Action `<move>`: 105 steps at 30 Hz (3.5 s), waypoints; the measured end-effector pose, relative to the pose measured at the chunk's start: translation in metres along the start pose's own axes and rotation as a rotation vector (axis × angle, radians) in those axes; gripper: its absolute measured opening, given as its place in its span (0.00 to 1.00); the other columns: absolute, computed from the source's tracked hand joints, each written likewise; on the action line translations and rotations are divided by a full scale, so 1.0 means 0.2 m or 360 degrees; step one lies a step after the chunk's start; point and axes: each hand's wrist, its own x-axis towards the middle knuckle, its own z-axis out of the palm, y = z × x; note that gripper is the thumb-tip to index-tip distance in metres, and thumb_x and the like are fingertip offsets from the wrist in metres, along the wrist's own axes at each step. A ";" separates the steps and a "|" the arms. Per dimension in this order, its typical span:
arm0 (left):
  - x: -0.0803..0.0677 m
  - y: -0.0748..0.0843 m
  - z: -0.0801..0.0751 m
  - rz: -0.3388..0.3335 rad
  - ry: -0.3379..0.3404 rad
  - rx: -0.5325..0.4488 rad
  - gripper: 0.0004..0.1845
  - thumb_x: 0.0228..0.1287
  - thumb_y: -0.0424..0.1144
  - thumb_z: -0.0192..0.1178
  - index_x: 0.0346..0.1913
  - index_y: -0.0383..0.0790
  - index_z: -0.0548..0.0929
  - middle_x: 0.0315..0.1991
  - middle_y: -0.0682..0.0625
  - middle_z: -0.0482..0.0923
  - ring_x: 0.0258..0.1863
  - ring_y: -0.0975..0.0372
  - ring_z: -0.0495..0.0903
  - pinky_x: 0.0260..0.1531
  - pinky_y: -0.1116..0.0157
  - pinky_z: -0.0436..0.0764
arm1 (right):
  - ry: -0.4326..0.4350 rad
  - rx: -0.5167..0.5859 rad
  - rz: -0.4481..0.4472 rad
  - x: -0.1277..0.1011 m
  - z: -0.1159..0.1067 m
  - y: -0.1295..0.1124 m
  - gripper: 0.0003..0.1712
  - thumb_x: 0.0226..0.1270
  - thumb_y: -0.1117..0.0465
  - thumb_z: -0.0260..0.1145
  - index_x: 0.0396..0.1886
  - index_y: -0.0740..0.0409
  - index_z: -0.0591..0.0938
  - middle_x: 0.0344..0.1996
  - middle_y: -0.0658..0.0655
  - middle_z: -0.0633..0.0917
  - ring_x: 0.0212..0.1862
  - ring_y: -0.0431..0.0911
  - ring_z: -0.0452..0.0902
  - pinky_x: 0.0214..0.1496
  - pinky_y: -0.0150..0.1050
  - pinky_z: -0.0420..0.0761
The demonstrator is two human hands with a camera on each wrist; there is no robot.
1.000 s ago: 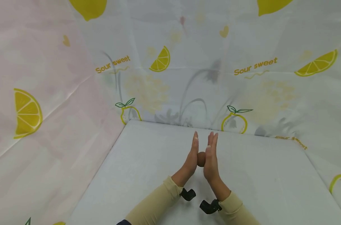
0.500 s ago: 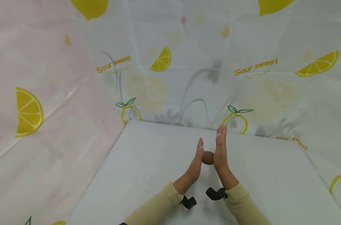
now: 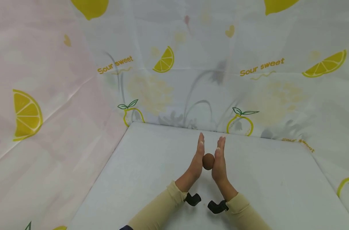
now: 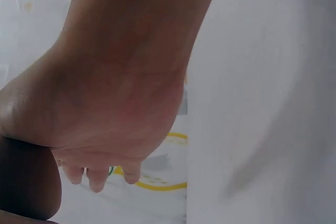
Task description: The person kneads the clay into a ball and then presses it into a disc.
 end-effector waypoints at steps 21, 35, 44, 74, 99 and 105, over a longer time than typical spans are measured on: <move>-0.03 -0.05 -0.01 -0.0083 0.0007 -0.0074 0.43 0.77 0.68 0.22 0.83 0.44 0.35 0.83 0.48 0.33 0.81 0.57 0.35 0.77 0.48 0.38 | -0.0130 0.0007 -0.0276 0.06 0.05 -0.22 0.37 0.85 0.57 0.37 0.83 0.55 0.33 0.82 0.52 0.40 0.82 0.49 0.35 0.80 0.42 0.44; -0.05 -0.02 -0.01 -0.0001 -0.0087 -0.0071 0.40 0.80 0.64 0.21 0.82 0.45 0.32 0.83 0.51 0.31 0.81 0.59 0.33 0.77 0.50 0.38 | -0.0071 0.0092 -0.0025 0.11 -0.02 -0.06 0.35 0.86 0.51 0.32 0.83 0.56 0.34 0.82 0.53 0.38 0.82 0.48 0.31 0.80 0.47 0.36; -0.01 0.01 -0.03 -0.0007 0.0048 -0.0075 0.45 0.77 0.69 0.24 0.82 0.43 0.33 0.83 0.48 0.32 0.81 0.57 0.34 0.77 0.48 0.37 | -0.0060 0.0055 -0.0135 -0.05 0.07 -0.02 0.37 0.86 0.49 0.32 0.82 0.52 0.29 0.83 0.52 0.41 0.82 0.49 0.32 0.80 0.44 0.36; -0.06 -0.06 0.02 -0.0059 -0.0115 -0.0243 0.47 0.76 0.70 0.22 0.81 0.40 0.30 0.83 0.44 0.29 0.81 0.53 0.30 0.77 0.47 0.36 | -0.0022 0.0077 0.0012 0.10 -0.05 -0.08 0.37 0.85 0.48 0.35 0.83 0.49 0.32 0.82 0.48 0.40 0.81 0.43 0.33 0.80 0.45 0.38; -0.04 -0.10 0.00 -0.0125 -0.0030 -0.0355 0.47 0.75 0.71 0.26 0.82 0.42 0.32 0.83 0.45 0.28 0.81 0.54 0.29 0.77 0.48 0.35 | -0.0060 -0.0059 -0.0363 -0.03 0.08 -0.18 0.38 0.84 0.58 0.38 0.83 0.56 0.33 0.82 0.56 0.42 0.82 0.52 0.36 0.79 0.36 0.40; -0.06 -0.09 0.02 -0.0080 -0.0074 -0.0327 0.46 0.76 0.69 0.23 0.82 0.41 0.31 0.83 0.45 0.29 0.81 0.54 0.30 0.76 0.46 0.34 | -0.0022 0.0100 -0.0204 0.05 0.02 -0.15 0.38 0.84 0.52 0.38 0.83 0.55 0.33 0.82 0.50 0.42 0.82 0.45 0.36 0.80 0.45 0.39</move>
